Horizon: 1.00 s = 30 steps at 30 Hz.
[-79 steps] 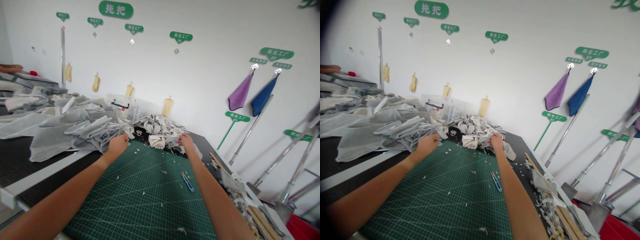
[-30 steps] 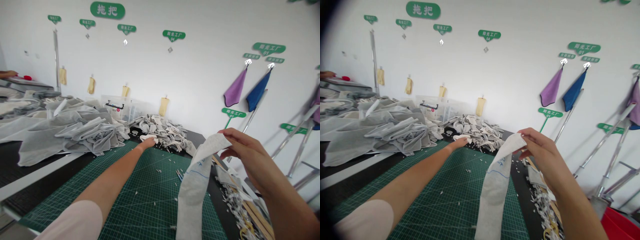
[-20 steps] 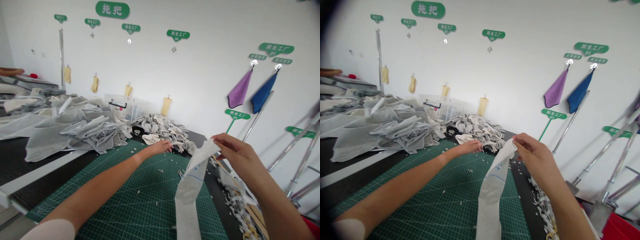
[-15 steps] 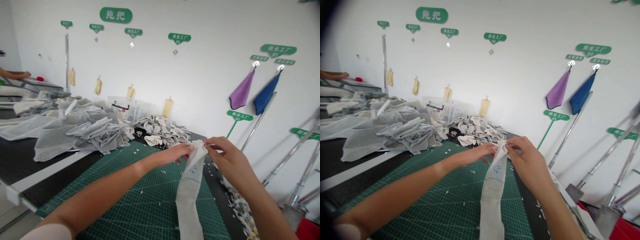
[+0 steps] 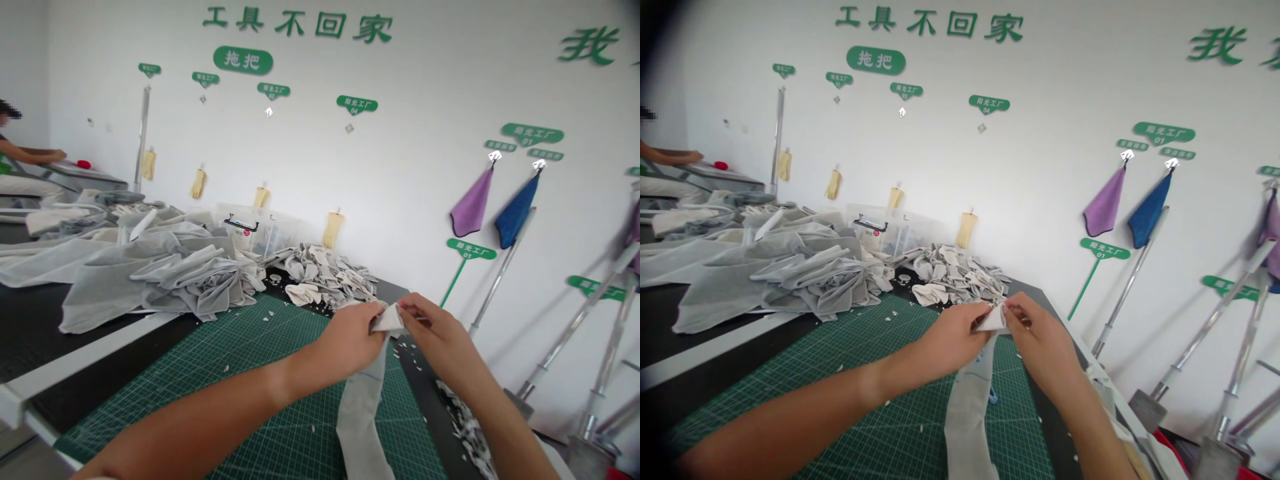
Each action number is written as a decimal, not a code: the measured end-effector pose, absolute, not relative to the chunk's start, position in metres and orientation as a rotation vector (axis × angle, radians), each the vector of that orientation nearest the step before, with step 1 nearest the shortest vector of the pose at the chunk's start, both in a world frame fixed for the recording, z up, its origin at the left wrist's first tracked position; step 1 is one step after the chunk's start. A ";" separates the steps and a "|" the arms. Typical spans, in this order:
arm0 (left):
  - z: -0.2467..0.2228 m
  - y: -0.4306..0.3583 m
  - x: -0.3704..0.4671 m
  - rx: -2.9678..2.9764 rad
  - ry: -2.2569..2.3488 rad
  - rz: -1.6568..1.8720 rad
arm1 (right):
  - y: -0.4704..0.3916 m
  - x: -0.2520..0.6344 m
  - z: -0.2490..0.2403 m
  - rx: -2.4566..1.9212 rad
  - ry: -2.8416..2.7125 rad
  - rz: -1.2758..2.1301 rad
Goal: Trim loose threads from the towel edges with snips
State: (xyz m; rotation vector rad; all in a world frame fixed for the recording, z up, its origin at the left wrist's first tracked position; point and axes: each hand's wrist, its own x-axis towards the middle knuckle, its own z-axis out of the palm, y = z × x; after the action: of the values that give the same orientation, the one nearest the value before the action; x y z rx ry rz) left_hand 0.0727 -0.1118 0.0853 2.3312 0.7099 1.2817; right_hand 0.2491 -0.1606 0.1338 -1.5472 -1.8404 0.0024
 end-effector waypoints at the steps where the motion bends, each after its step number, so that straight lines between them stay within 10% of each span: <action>1: 0.086 -0.109 0.072 2.355 0.690 1.274 | -0.162 0.250 0.135 -1.524 -1.835 0.007; 30: 0.152 -0.088 0.061 2.036 0.639 1.734 | -0.172 0.258 0.142 -1.469 -1.587 0.460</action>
State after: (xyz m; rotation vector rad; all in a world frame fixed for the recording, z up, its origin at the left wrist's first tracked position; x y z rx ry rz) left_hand 0.0608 -0.0880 0.1518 2.0364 0.6391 1.7344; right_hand 0.2575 -0.1724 0.1423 -1.4685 -1.5866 0.4596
